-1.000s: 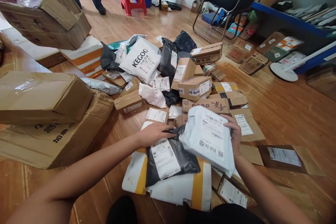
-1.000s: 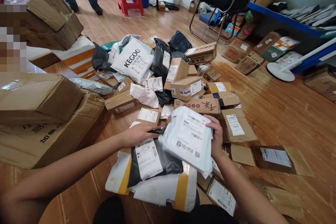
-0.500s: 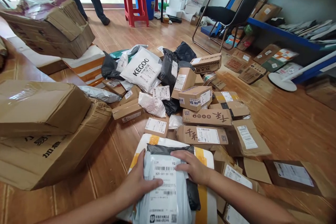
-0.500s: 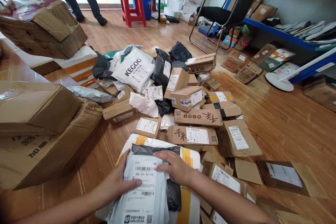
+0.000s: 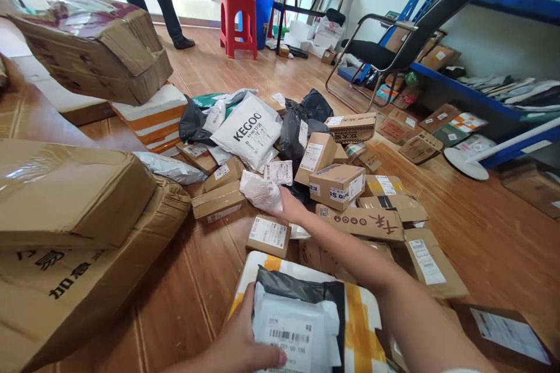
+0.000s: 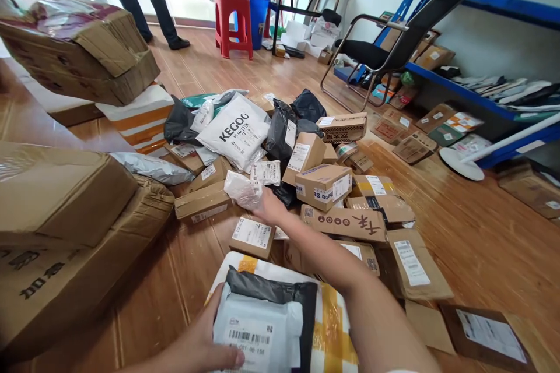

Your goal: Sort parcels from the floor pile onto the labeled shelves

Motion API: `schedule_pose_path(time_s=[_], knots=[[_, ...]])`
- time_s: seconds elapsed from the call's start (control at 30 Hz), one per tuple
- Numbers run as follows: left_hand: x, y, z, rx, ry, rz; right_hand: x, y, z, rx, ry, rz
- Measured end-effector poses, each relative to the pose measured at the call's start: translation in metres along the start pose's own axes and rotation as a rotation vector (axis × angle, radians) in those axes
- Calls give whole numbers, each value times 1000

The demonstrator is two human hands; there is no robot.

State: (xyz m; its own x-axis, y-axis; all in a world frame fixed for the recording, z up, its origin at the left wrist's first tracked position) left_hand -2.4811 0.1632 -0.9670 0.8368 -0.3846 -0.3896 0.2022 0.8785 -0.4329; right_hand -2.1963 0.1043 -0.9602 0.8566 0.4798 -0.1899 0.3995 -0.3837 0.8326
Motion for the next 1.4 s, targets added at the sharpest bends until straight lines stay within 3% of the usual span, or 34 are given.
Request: schedule_pose_path(time_s=[0.07,0.13,0.23,0.33,0.43,0.5,0.6,0.67,0.73,0.77,0.83,0.87,0.97,1.0,1.07,1.13,1.17,1.23,1.4], knots=[[-3,13,7,-58,-16,33,48,-28,-23,-137,-39,16],[-8,27,15,-47,-57,89,72,-51,-40,-197,-87,29],[-16,42,20,13,-104,155,67,-73,-53,-250,-53,12],[-19,43,16,-13,-89,144,35,-70,-48,-297,47,-28],[-18,36,14,-124,-66,122,-10,-25,-33,-298,86,55],[-16,32,15,-188,-54,121,-54,29,-32,-207,163,225],[-12,27,18,-189,-19,106,-146,128,-44,45,349,507],[-10,25,22,-146,-6,113,-200,188,-46,155,272,661],[-10,25,25,-95,1,148,-231,219,-50,163,146,611],[-9,25,27,-69,6,170,-238,223,-51,168,96,546],[-9,25,28,-19,12,200,-239,202,-47,232,5,348],[-9,25,28,3,18,207,-237,178,-41,307,-37,221],[-10,26,23,54,50,225,-241,83,-20,710,-124,-281],[-11,27,22,60,59,225,-247,64,-11,822,-122,-318],[-12,27,21,64,59,221,-262,56,20,803,-161,-90],[-13,27,21,71,61,228,-286,62,50,538,-256,149],[-14,27,21,76,68,238,-298,60,60,414,-308,149],[-16,26,23,80,86,262,-316,43,69,290,-377,-9],[-18,19,29,79,82,299,-328,10,78,408,-484,-61]])
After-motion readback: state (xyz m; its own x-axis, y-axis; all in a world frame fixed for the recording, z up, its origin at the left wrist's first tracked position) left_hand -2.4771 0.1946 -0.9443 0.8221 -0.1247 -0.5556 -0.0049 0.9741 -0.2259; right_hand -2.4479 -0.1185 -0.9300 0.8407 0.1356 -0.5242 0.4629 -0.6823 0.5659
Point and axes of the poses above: each hand's wrist, its own x-axis towards the middle knuckle, its own y-axis out of the back of the hand, z = x × y, the point moved 8 cm from there along x, towards the middle knuckle, and after that the axes turned 8 degrees about -y, right-handed, at the moved point
